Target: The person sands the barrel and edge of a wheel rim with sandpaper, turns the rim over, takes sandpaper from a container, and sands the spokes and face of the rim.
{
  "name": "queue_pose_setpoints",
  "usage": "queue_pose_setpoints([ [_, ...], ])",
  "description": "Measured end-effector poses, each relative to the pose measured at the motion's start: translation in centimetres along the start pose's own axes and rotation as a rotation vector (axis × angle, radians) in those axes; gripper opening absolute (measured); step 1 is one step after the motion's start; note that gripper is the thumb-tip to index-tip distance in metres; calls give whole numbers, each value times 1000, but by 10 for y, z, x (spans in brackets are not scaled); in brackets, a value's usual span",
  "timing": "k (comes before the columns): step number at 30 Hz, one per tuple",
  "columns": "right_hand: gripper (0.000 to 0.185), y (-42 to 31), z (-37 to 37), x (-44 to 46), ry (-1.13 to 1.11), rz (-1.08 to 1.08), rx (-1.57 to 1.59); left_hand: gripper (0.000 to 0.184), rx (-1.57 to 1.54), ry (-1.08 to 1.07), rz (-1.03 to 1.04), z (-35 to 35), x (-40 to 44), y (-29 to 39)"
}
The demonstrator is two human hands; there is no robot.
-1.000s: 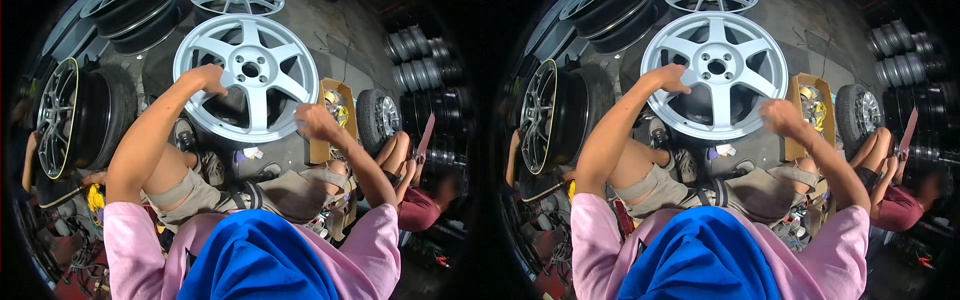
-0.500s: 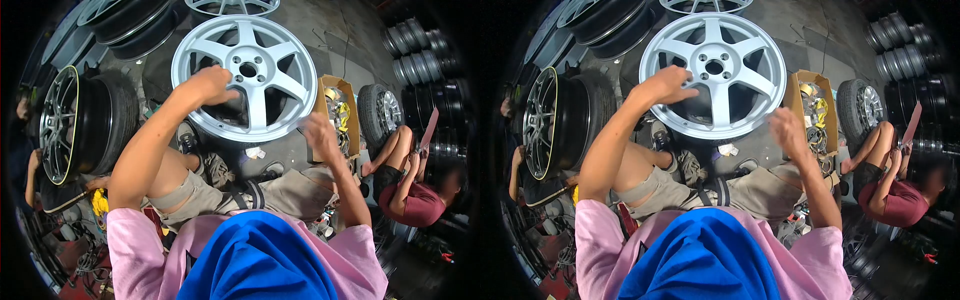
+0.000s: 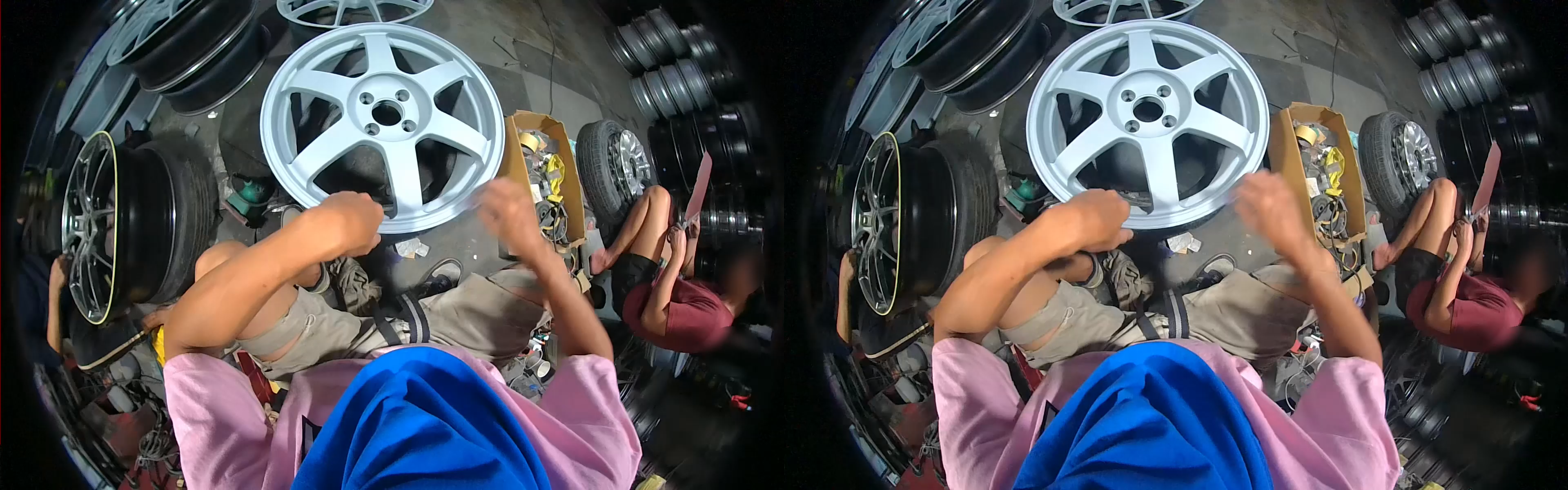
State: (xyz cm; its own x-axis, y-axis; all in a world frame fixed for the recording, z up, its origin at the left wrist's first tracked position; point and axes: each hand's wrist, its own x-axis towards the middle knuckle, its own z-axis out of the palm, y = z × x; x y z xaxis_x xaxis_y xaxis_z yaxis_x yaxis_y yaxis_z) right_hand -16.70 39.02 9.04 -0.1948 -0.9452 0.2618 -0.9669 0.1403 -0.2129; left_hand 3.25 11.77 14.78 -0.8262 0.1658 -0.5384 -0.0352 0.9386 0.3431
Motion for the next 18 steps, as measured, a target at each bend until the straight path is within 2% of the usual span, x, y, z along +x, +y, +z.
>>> queue_pose_setpoints([
  [1,17,25,-6,6,44,-23,-77,37,19,11,33,5,-3,1],
  [2,16,45,-13,19,-16,-9,-84,41,36,-4,-26,9,-1,6],
  [4,15,58,-24,33,-68,-5,-87,40,43,46,-15,17,-3,7],
  [5,15,59,-26,39,-169,-28,-119,40,38,96,-3,19,-4,5],
  [6,16,60,-25,45,-275,-55,-152,41,5,37,-29,14,-6,4],
  [9,19,9,-9,26,-179,-112,-46,44,-24,18,-69,2,-9,-11],
  [10,19,-17,-4,26,-203,-63,-19,47,-17,30,-135,-3,-6,-18],
  [11,20,-46,3,31,-226,-12,13,40,-7,-4,-201,-21,-8,-21],
  [12,19,-73,12,41,-267,38,96,46,-95,4,-223,-31,-9,-36],
  [13,18,-99,21,52,-304,94,178,52,-162,114,-186,-30,-5,-61],
  [14,20,-122,31,68,-274,91,204,50,-162,105,-237,-45,-6,-71],
  [16,24,-148,46,94,-243,89,231,49,-174,326,-151,-47,-5,-113],
  [17,25,-153,53,110,-216,110,361,47,-275,281,-278,-62,-12,-116],
  [18,27,-157,54,120,-191,127,491,47,-275,357,-292,-62,-16,-125],
])
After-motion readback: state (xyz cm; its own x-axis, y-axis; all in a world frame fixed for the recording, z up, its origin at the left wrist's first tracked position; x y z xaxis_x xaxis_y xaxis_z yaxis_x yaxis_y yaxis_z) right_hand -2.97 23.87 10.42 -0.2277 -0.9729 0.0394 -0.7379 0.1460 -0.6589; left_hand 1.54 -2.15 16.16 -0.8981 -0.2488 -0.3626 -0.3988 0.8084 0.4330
